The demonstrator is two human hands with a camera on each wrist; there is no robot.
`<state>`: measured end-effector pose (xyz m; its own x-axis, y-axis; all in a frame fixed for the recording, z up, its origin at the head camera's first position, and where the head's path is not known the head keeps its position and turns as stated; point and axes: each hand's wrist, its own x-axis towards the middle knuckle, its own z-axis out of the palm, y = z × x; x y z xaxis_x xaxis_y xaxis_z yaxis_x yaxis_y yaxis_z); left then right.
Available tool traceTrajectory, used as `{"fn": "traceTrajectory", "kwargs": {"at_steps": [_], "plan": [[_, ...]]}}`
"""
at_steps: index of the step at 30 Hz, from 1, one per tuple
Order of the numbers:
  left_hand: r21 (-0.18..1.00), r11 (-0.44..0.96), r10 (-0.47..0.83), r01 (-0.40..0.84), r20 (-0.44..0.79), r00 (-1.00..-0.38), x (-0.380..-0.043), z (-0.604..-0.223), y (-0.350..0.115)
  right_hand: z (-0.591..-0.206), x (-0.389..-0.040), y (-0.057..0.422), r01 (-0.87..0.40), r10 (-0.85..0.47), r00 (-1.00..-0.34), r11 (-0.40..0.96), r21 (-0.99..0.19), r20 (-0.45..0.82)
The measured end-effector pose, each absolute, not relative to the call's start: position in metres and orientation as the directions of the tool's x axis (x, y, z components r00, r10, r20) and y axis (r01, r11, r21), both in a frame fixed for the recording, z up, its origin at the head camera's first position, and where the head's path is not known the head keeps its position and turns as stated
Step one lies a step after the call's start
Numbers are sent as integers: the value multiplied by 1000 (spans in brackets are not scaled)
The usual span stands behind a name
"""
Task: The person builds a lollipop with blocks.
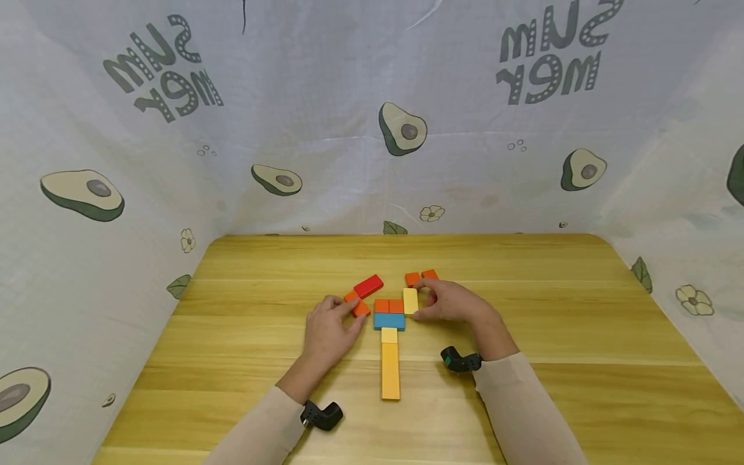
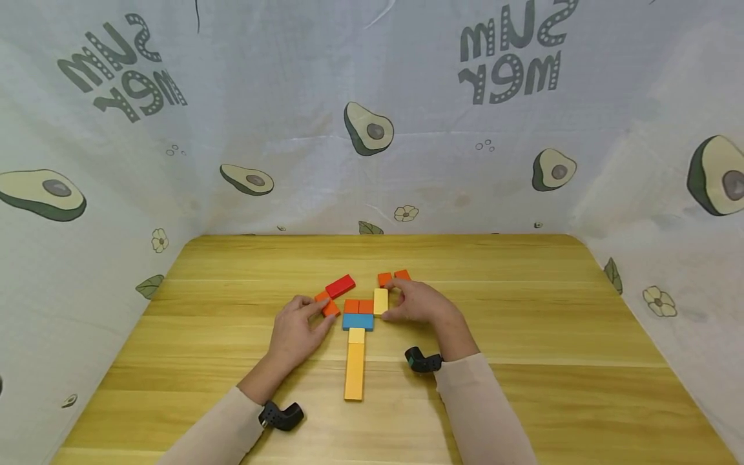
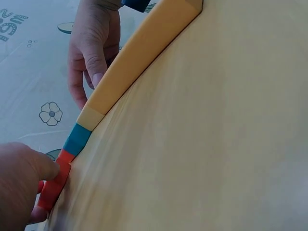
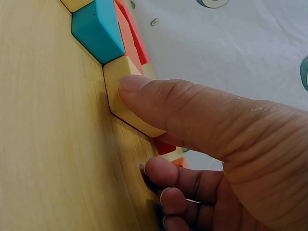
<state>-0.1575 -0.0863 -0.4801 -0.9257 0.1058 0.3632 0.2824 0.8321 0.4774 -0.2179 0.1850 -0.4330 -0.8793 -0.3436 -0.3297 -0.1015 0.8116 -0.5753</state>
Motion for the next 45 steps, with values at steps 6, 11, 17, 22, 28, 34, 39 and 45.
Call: {"fn": "traceTrajectory", "kwargs": {"at_steps": [6,11,17,22,28,34,39,45], "plan": [[548,754,151,362,391,-908,-168,-484,-93,-433,-218,184,-111,-348,-880,813,-572,-324],[608,720,171,334,311,-935,-178,-484,-97,-434,-219,185,-107,-343,-882,813,-572,-323],[663,692,185,284,218,-958,-186,-483,-99,-436,-220,185,-95,-342,-879,809,-580,-333],[670,683,202,291,209,-957,-191,-482,-98,-436,-220,185,-102,-346,-879,809,-579,-329],[670,686,189,284,212,-959,-192,-479,-95,-435,-220,186,-96,-338,-881,814,-572,-332],[667,698,163,261,206,-965,-192,-479,-91,-435,-219,186,-88,-336,-880,811,-579,-337],[656,710,150,257,216,-965,-192,-481,-90,-435,-219,186,-85,-338,-878,807,-584,-339],[654,712,146,256,219,-965,-192,-483,-90,-435,-220,186,-86,-336,-877,813,-575,-344]]}}
